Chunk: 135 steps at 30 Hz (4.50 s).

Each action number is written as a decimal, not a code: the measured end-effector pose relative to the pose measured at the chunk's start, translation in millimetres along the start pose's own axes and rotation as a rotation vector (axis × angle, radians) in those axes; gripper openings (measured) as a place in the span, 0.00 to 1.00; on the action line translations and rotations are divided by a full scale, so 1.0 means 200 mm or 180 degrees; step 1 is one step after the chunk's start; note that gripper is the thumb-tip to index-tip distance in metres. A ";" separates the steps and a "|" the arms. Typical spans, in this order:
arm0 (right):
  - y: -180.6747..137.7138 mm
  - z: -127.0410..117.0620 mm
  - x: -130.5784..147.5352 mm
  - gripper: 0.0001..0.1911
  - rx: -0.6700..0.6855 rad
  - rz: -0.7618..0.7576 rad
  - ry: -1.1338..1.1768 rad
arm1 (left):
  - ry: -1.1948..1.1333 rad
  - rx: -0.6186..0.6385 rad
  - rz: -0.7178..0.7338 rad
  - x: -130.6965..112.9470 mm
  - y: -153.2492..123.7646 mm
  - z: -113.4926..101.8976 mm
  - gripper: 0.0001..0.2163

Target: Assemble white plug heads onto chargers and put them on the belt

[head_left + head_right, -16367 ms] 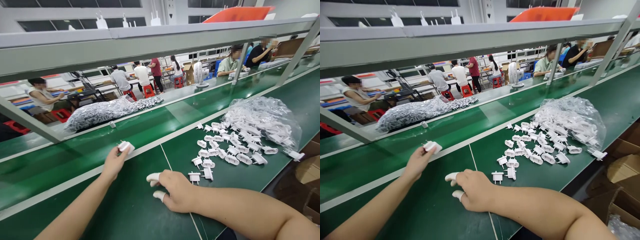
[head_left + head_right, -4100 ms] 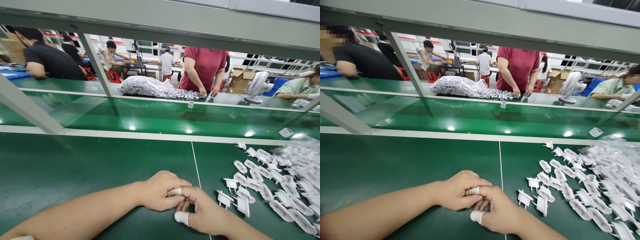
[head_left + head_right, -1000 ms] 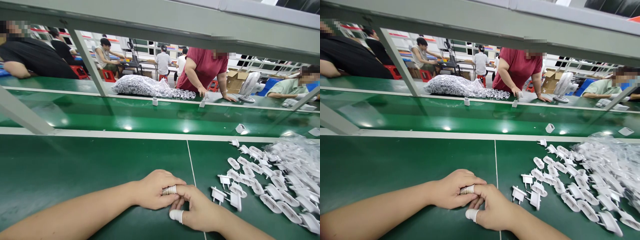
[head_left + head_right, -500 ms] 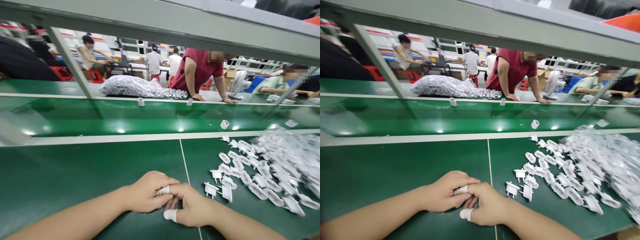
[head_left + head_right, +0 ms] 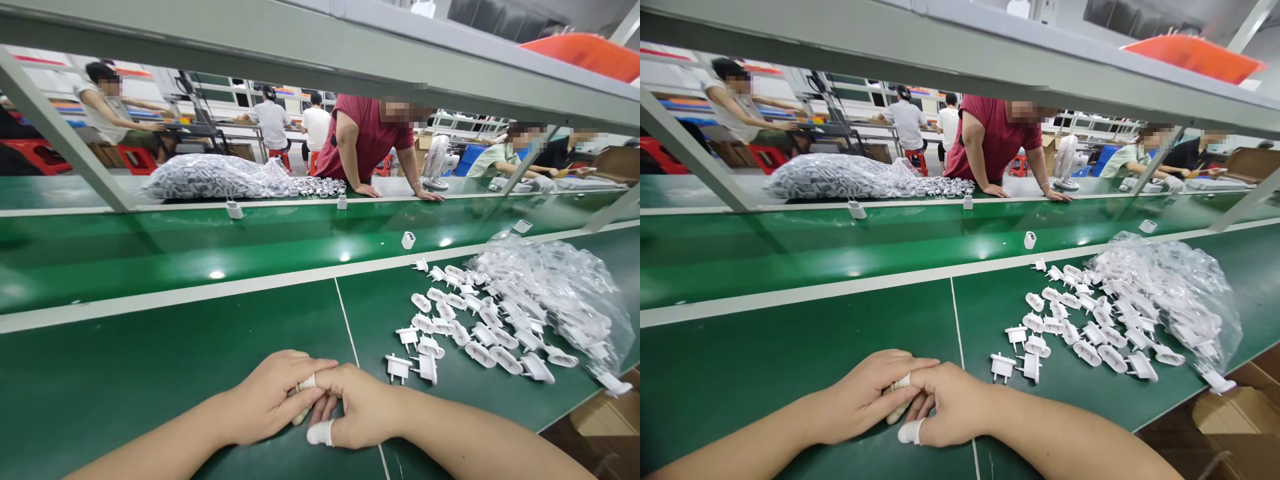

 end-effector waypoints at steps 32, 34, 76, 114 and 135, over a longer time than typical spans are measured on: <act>-0.01 -0.01 0.02 0.14 0.0030 0.0112 -0.0170 | -0.0216 0.0055 -0.0210 -0.01 0.03 -0.01 0.17; -0.01 -0.01 0.04 0.14 0.0028 0.0045 -0.0175 | -0.0213 0.0071 -0.0225 -0.01 0.03 -0.01 0.17; -0.58 -0.42 0.16 0.15 -0.2127 -0.0312 -0.2407 | 0.0308 -0.1550 -0.2661 0.70 1.04 -0.14 0.17; 0.05 -0.25 0.26 0.21 -0.1552 -0.0423 0.0969 | -0.0292 -0.1123 -0.1456 0.09 -0.09 -0.04 0.18; 0.01 -0.13 0.41 0.10 -0.1612 -0.1637 -0.2266 | -0.0427 -0.1062 -0.1461 0.09 -0.08 -0.06 0.19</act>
Point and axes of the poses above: each hand's wrist, its own y-axis towards the middle knuckle, its own z-axis out of the palm, x = y × z, the point moved 4 cm from there along y, towards the middle knuckle, and after that the axes turned 3 degrees about y, right-handed, at the moved point
